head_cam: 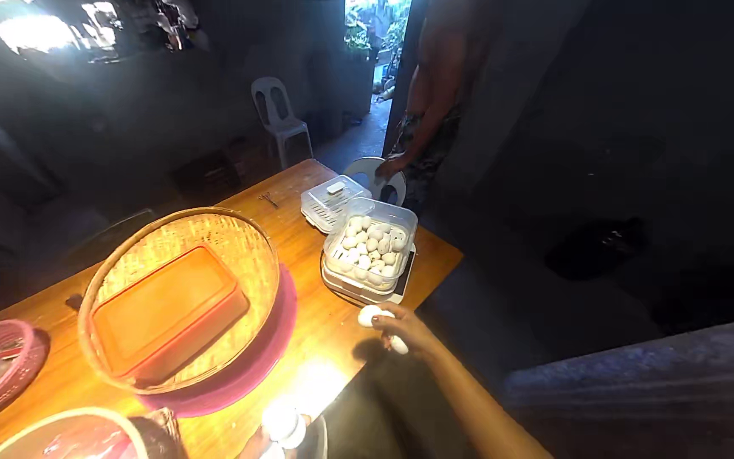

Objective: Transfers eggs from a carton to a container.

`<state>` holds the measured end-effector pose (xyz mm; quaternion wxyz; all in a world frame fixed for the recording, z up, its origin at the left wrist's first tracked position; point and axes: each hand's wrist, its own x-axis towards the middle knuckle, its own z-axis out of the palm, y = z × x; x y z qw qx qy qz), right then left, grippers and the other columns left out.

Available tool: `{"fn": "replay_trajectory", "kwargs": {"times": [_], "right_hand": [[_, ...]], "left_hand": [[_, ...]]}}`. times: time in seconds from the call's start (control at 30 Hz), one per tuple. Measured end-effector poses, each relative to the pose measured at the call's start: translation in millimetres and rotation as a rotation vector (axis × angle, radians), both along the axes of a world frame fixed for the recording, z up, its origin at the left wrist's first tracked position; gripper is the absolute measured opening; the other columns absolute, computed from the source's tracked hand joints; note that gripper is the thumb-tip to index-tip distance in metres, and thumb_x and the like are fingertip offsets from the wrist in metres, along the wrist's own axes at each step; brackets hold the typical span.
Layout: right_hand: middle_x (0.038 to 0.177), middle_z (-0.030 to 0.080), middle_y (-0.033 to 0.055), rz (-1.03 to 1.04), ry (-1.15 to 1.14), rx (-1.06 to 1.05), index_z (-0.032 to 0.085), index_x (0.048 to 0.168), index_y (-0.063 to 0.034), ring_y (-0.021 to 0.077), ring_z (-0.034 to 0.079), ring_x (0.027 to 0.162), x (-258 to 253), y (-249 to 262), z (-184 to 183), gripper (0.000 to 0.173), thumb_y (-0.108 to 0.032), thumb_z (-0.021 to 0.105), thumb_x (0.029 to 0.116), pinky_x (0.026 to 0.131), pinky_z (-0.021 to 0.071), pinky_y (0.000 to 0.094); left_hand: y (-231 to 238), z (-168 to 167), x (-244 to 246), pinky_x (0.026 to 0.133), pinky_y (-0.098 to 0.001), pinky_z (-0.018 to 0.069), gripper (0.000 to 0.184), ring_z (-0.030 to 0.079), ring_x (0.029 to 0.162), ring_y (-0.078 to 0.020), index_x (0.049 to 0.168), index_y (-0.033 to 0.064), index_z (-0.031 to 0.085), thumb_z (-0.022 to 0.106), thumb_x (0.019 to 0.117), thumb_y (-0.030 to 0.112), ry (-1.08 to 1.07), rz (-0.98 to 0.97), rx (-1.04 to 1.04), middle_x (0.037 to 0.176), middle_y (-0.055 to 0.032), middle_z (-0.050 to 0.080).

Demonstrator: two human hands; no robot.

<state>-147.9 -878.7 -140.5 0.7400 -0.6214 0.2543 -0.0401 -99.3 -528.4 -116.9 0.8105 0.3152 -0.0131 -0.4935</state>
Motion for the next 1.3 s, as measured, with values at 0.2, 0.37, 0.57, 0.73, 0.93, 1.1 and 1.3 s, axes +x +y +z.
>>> {"fn": "replay_trajectory", "kwargs": {"times": [0.2,0.37,0.57,0.73,0.93,1.1,1.3], "right_hand": [[0.076,0.065,0.0079,-0.179,0.007,0.025,0.061,0.123,-0.0040,0.0111,0.057,0.051,22,-46,-9,0.026,-0.014,0.065,0.0990,0.051,0.0531,0.0259],[0.106,0.070,0.0144,-0.199,0.151,-0.441,0.070,0.120,-0.0080,0.0227,0.065,0.084,64,-75,3,0.038,-0.025,0.082,0.0884,0.073,0.0551,0.0441],[0.128,0.060,0.0255,-0.015,0.543,-0.891,0.070,0.125,-0.0128,0.0432,0.062,0.111,130,-131,-17,0.053,-0.046,0.081,0.0857,0.091,0.0505,0.0632],[0.129,0.059,0.0251,0.180,0.719,-1.037,0.069,0.125,-0.0132,0.0430,0.064,0.108,156,-141,-38,0.051,-0.047,0.076,0.0879,0.088,0.0522,0.0622],[0.134,0.058,0.0234,0.330,0.750,-1.003,0.067,0.129,-0.0132,0.0406,0.064,0.111,162,-162,-44,0.057,-0.053,0.071,0.0894,0.092,0.0513,0.0588],[0.136,0.056,0.0241,0.465,0.696,-0.902,0.064,0.134,-0.0131,0.0415,0.062,0.115,162,-184,-36,0.060,-0.055,0.069,0.0909,0.096,0.0501,0.0601],[0.134,0.058,0.0199,0.495,0.527,-0.668,0.064,0.134,-0.0159,0.0376,0.062,0.116,160,-235,-19,0.044,-0.024,0.070,0.0904,0.095,0.0505,0.0582]], "left_hand": [[-28,-1,46,0.061,-0.0235,0.0573,0.034,0.069,0.069,-0.0097,0.108,0.0153,0.073,0.073,0.0884,0.043,-0.057,-0.012,0.137,0.094,-0.0059,0.075],[-58,-11,97,0.064,-0.0255,0.0596,0.031,0.071,0.072,-0.0128,0.110,0.0141,0.072,0.075,0.0889,0.036,-0.119,0.019,0.026,0.095,-0.0090,0.075],[-99,-18,109,0.065,-0.0237,0.0590,0.020,0.070,0.070,-0.0090,0.113,0.0132,0.070,0.062,0.0970,0.022,-0.195,0.065,0.049,0.090,-0.0051,0.075],[-148,-21,123,0.058,-0.0231,0.0551,0.033,0.065,0.067,-0.0074,0.115,0.0036,0.067,0.070,0.0832,0.010,-0.484,0.160,0.376,0.092,-0.0030,0.072],[-255,0,179,0.099,-0.0372,0.0526,0.048,0.061,0.117,-0.0180,0.112,0.0123,0.076,0.084,0.0741,0.042,-1.163,0.029,0.832,0.129,-0.0090,0.063],[-367,-2,216,0.090,-0.0534,0.0554,0.044,0.064,0.112,-0.0345,0.124,0.0177,0.071,0.077,0.0867,0.040,-1.536,-0.480,1.337,0.147,-0.0171,0.049],[-434,-38,228,0.088,-0.0530,0.0558,0.035,0.059,0.117,-0.0445,0.132,-0.0042,0.060,0.055,0.0982,-0.001,-1.640,-0.889,1.578,0.151,-0.0252,0.040]]}}
